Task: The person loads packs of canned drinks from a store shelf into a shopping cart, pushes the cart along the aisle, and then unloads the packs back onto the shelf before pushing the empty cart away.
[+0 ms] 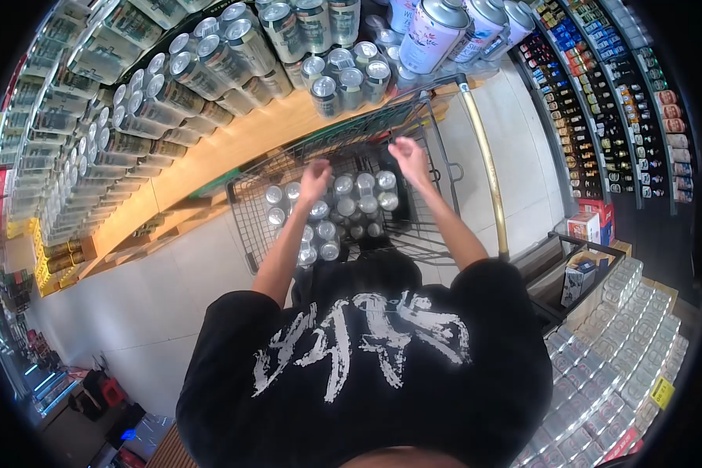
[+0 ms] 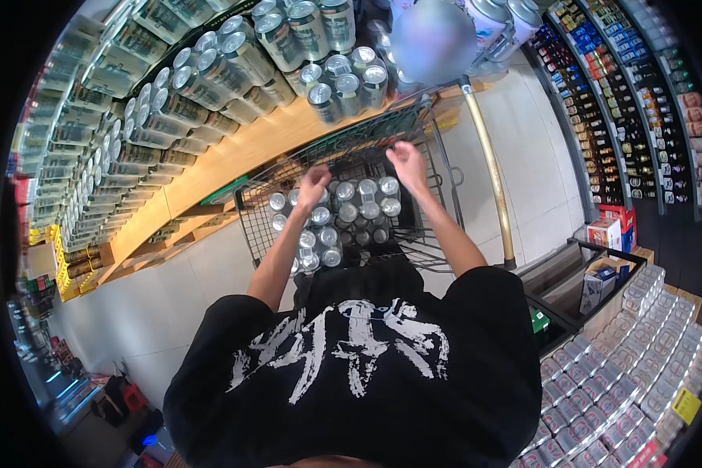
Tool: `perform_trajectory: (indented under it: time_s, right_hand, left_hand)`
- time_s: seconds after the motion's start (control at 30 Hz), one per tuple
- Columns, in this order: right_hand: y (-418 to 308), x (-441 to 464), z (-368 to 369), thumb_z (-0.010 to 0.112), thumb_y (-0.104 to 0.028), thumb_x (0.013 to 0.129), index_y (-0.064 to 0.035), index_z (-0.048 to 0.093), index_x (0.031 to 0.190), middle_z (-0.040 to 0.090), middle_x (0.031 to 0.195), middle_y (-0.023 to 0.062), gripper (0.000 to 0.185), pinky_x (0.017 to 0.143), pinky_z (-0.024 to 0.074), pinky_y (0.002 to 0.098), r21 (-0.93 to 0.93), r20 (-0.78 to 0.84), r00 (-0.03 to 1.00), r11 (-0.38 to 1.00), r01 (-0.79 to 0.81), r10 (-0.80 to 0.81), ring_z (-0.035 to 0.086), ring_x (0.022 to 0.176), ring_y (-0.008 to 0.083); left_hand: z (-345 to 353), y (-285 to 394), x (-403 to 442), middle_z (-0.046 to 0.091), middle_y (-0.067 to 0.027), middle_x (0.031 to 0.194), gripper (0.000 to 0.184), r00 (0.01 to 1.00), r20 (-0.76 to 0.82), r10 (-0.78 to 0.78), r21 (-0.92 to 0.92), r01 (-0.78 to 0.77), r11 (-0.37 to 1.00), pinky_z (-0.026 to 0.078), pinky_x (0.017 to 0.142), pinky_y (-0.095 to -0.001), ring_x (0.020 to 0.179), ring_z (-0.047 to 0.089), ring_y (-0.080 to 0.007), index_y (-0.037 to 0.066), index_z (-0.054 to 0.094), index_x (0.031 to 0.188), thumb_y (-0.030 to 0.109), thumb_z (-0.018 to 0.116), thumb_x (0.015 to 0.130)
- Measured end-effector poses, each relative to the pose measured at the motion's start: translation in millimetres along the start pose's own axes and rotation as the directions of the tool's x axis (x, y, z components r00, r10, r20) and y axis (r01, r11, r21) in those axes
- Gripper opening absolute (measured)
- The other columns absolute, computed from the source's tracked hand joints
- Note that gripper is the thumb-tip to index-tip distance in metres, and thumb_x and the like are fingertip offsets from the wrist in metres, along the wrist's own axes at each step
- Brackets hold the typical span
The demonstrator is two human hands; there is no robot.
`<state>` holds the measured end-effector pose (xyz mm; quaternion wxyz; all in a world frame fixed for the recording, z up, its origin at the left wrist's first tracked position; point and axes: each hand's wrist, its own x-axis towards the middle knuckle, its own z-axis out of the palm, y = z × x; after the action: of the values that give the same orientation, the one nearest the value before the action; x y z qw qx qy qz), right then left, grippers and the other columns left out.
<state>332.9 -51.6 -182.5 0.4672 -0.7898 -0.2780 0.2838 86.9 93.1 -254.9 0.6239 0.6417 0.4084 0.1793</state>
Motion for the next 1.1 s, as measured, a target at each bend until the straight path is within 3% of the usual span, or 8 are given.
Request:
perform_trajectory:
  time_s: [0.17,0.3,0.43,0.5,0.63,0.73,0.9,1.1]
  right_hand:
    - [133,-46,42,0.067,-0.068,0.069,0.0111,0.054,0.119,0.058,0.119,0.0292,0.095,0.097,0.0428,0.0388,-0.237,0.084,0.918,0.903,-0.359,0.387,0.056,0.115,0.0371]
    - [80,-58,28,0.069,-0.066,0.071,0.0073,0.054,0.123,0.056,0.123,0.0272,0.091,0.096,0.0438,0.0471,-0.030,0.300,0.741,0.782,-0.622,0.601,0.053,0.120,0.0346]
    - [80,-57,27,0.072,-0.061,0.072,0.0030,0.052,0.123,0.056,0.122,0.0217,0.084,0.093,0.0435,0.0577,0.093,0.357,0.716,0.739,-0.667,0.601,0.052,0.118,0.0363]
    - [99,-56,30,0.073,-0.057,0.073,0.0011,0.046,0.128,0.052,0.125,0.0183,0.084,0.094,0.0423,0.0596,0.103,0.416,0.684,0.716,-0.690,0.599,0.050,0.120,0.0355]
    - [91,-82,36,0.080,-0.047,0.070,-0.0026,0.022,0.140,0.027,0.144,0.0188,0.101,0.093,0.0394,0.0656,0.176,0.322,0.747,0.739,-0.651,0.582,0.035,0.131,0.0382]
    - [96,-89,41,0.082,-0.044,0.070,-0.0028,0.025,0.138,0.030,0.140,0.0198,0.098,0.092,0.0409,0.0645,0.259,0.298,0.759,0.716,-0.648,0.579,0.037,0.129,0.0376]
    - [118,-100,39,0.081,-0.024,0.076,-0.0077,0.048,0.118,0.057,0.112,0.0082,0.056,0.079,0.0503,0.0508,0.417,0.338,0.764,0.641,-0.645,0.549,0.059,0.101,0.0262]
    - [115,-111,35,0.080,-0.022,0.077,-0.0093,0.051,0.114,0.058,0.107,0.0054,0.049,0.074,0.0514,0.0430,0.411,0.358,0.747,0.623,-0.665,0.561,0.060,0.099,0.0223]
  left_hand:
    - [26,-26,-48,0.050,-0.0187,0.135,0.072,0.939,0.190,-0.287,0.090,0.274,0.957,0.043,0.099,-0.0348,0.124,0.050,-0.0275,0.001,0.031,0.141,0.028,0.067,0.085]
    - [40,-59,-43,0.037,-0.0211,0.145,0.094,0.928,0.184,-0.324,0.130,0.304,0.944,0.034,0.107,-0.0365,0.131,0.042,-0.0313,0.000,0.009,0.149,0.032,0.069,0.083]
    - [41,-11,-51,0.033,-0.0224,0.146,0.100,0.889,0.167,-0.426,0.064,0.422,0.904,0.032,0.109,-0.0365,0.132,0.040,-0.0342,0.000,0.003,0.148,0.034,0.069,0.081]
    - [41,-19,-45,0.034,-0.0232,0.146,0.103,0.900,0.140,-0.414,0.268,0.368,0.890,0.033,0.108,-0.0365,0.132,0.040,-0.0355,0.000,0.001,0.148,0.035,0.070,0.080]
    - [39,-43,-35,0.036,-0.0267,0.143,0.110,0.923,0.153,-0.353,0.412,0.265,0.872,0.033,0.107,-0.0374,0.131,0.040,-0.0369,0.000,-0.004,0.147,0.039,0.072,0.076]
    - [39,-31,-41,0.040,-0.0298,0.138,0.115,0.915,0.169,-0.365,0.513,0.235,0.826,0.036,0.105,-0.0383,0.127,0.045,-0.0372,0.000,-0.007,0.146,0.041,0.072,0.074]
    - [46,-20,-50,0.060,-0.0287,0.115,0.115,0.919,0.146,-0.367,0.691,0.170,0.702,0.046,0.093,-0.0425,0.108,0.059,-0.0409,0.003,-0.003,0.147,0.042,0.075,0.071]
    - [40,-26,-64,0.060,-0.0290,0.114,0.103,0.933,0.216,-0.288,0.629,0.093,0.771,0.046,0.092,-0.0458,0.107,0.058,-0.0427,0.014,0.011,0.147,0.039,0.077,0.071]
